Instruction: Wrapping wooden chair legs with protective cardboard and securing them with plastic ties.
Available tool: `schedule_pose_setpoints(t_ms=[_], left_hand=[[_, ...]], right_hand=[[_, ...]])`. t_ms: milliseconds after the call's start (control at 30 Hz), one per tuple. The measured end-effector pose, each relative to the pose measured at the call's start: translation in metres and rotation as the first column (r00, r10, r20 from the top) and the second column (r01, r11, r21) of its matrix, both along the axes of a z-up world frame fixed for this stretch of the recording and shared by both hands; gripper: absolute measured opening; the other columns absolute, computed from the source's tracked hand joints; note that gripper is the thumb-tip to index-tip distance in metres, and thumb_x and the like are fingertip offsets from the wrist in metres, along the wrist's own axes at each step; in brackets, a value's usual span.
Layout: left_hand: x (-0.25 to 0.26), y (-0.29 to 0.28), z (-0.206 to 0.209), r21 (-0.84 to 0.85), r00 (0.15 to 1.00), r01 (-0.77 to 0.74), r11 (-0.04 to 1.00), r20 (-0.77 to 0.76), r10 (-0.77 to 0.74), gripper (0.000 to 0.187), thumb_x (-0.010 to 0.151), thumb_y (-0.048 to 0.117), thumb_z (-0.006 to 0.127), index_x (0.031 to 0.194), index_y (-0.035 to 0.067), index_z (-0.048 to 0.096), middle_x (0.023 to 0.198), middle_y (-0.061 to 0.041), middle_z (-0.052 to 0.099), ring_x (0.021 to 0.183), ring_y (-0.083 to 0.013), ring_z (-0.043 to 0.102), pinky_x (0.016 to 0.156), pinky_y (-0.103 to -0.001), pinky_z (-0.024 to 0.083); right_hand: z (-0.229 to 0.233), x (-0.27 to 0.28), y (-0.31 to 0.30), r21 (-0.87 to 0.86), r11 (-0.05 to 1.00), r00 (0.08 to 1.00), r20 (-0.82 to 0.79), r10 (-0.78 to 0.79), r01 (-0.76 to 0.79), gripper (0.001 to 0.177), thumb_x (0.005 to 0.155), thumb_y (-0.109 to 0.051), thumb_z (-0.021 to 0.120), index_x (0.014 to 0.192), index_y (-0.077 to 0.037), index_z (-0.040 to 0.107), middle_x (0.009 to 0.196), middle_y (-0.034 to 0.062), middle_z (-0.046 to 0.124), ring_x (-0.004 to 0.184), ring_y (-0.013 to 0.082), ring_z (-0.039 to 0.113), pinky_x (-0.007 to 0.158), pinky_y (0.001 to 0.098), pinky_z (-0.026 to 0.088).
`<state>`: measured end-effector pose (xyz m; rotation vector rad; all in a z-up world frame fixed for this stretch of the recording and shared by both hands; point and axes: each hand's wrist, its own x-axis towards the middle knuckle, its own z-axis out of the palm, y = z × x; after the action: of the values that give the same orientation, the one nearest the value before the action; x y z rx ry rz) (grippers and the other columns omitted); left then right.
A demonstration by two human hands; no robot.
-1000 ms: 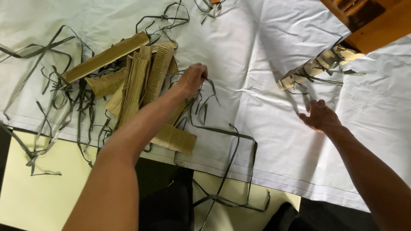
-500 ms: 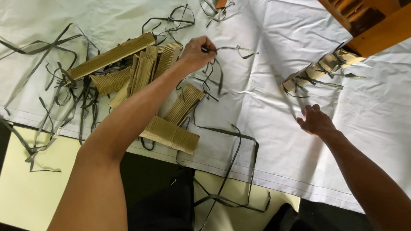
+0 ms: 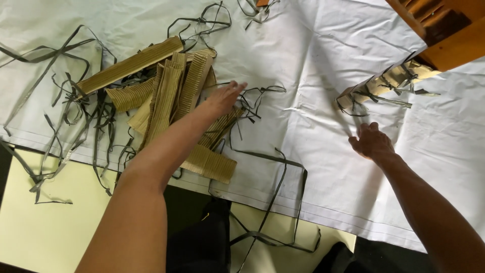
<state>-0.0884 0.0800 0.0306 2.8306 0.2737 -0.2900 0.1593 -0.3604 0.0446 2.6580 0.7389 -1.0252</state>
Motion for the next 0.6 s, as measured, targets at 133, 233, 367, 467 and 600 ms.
schedule_pose_setpoints(t_ms=[133,233,367,467,600], left_hand=[[-0.005,-0.023,-0.003,-0.078,0.997,-0.002,0.997,-0.072,-0.004,0.074,0.085,-0.008,0.061,0.153,0.010,0.037,0.136,-0.022,0.050,0.114,-0.0424,0.062,0.092,-0.050,0.054],[-0.002,-0.022,-0.016,0.027,0.999,0.021,0.999,-0.029,-0.020,0.058,0.085,-0.006,0.063,0.139,0.002,0.045,0.132,-0.025,0.054,0.109,-0.0423,0.064,0.087,-0.050,0.055],[0.002,-0.011,0.002,-0.032,1.000,-0.016,0.999,-0.016,0.015,0.031,0.086,-0.006,0.064,0.116,0.001,0.057,0.116,-0.020,0.064,0.109,-0.0417,0.064,0.090,-0.050,0.055],[0.005,-0.011,0.030,-0.058,0.996,0.007,0.998,0.093,-0.002,0.025,0.084,-0.011,0.063,0.106,0.001,0.061,0.112,-0.019,0.065,0.107,-0.0407,0.064,0.090,-0.049,0.055],[0.014,-0.016,0.039,-0.048,0.994,0.085,0.995,0.079,-0.081,0.023,0.089,-0.010,0.063,0.110,0.001,0.061,0.113,-0.016,0.065,0.106,-0.0351,0.066,0.090,-0.043,0.057]], right_hand=[[-0.009,0.004,-0.004,0.031,0.999,1.000,0.016,0.021,-0.022,0.048,0.101,-0.043,0.060,0.127,-0.002,0.061,0.132,0.0212,0.055,0.092,0.0316,0.073,0.082,0.0452,0.063],[-0.005,0.003,-0.003,0.022,1.000,1.000,0.015,0.016,-0.016,0.046,0.101,-0.043,0.060,0.125,-0.004,0.061,0.132,0.0200,0.053,0.093,0.0313,0.072,0.083,0.0454,0.063],[-0.005,0.002,-0.006,0.040,0.999,1.000,0.010,0.009,-0.009,0.044,0.100,-0.042,0.060,0.126,-0.006,0.060,0.131,0.0186,0.053,0.098,0.0316,0.071,0.086,0.0464,0.061],[-0.007,0.003,-0.008,0.055,0.998,1.000,0.013,0.019,-0.019,0.043,0.100,-0.041,0.060,0.126,-0.006,0.060,0.131,0.0183,0.053,0.099,0.0317,0.070,0.088,0.0469,0.060],[-0.003,0.001,-0.007,0.057,0.998,1.000,0.007,0.007,-0.007,0.043,0.100,-0.040,0.060,0.127,-0.006,0.060,0.131,0.0185,0.053,0.099,0.0319,0.070,0.088,0.0473,0.060]])
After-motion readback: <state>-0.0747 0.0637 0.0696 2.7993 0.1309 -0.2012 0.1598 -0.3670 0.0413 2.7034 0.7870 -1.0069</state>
